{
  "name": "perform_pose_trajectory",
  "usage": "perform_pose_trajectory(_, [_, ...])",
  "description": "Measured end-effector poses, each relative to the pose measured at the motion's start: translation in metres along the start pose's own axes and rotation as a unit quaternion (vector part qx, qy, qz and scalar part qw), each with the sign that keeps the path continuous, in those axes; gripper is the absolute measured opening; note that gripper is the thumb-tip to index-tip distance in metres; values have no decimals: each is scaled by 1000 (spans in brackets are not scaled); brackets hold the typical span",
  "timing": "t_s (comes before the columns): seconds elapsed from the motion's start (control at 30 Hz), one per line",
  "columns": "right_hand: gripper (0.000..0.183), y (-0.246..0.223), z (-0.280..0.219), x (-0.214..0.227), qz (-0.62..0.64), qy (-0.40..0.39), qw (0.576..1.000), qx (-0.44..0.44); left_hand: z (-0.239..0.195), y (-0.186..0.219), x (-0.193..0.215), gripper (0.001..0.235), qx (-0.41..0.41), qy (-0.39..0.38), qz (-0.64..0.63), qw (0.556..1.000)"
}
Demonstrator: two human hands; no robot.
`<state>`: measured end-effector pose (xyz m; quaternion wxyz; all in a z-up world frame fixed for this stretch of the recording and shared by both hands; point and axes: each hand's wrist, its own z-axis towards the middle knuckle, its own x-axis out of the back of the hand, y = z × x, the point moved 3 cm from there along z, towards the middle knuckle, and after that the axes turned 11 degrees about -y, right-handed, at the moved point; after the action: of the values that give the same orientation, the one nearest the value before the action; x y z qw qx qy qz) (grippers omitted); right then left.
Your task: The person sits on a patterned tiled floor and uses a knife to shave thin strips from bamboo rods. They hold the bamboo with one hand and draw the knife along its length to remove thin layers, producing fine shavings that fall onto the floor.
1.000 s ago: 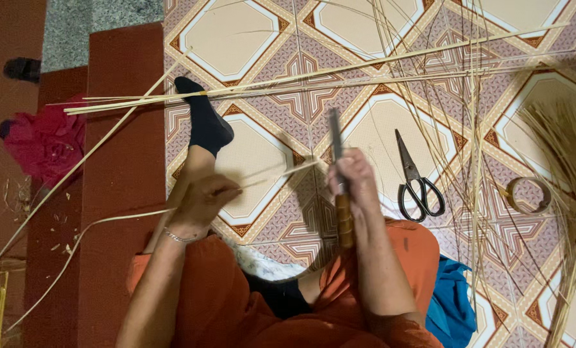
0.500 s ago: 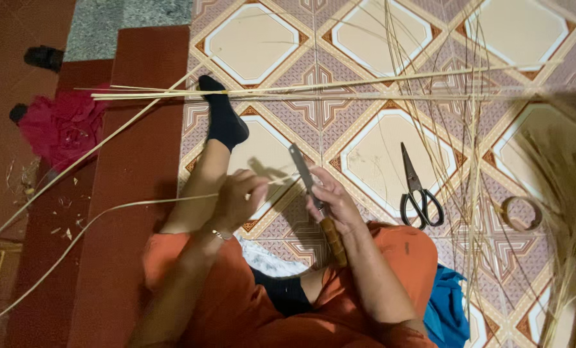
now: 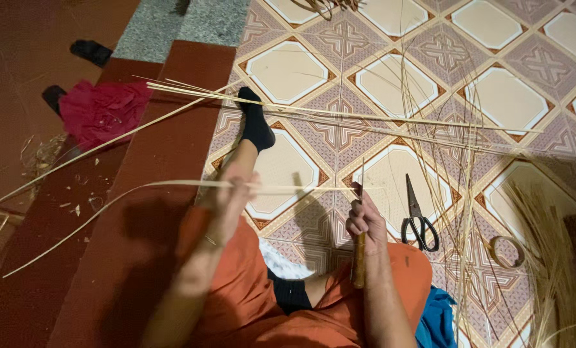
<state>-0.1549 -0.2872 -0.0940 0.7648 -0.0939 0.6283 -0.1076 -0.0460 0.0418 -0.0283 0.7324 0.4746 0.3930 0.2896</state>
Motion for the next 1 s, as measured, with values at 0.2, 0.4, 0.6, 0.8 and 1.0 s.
perform_pose_trajectory(0.2, [40,-8,-1,29,6,43,999,23,7,78,84,46,-99,245,-236,935])
perform_pose_trajectory(0.4, [31,0,-9,58,-131,141,981,8,-2,167,138,37,-303,285,-281,865])
perform_pose_trajectory(0.6, [35,35,-17,65,-272,260,917,-134,38,263,65,39,-361,156,66,917])
perform_pose_trajectory(0.8, [57,57,-38,78,-323,265,896,-153,160,264,-87,21,-189,-43,431,881])
perform_pose_trajectory(1.0, [85,61,-54,67,-434,232,844,-213,198,262,-123,35,-98,-77,696,708])
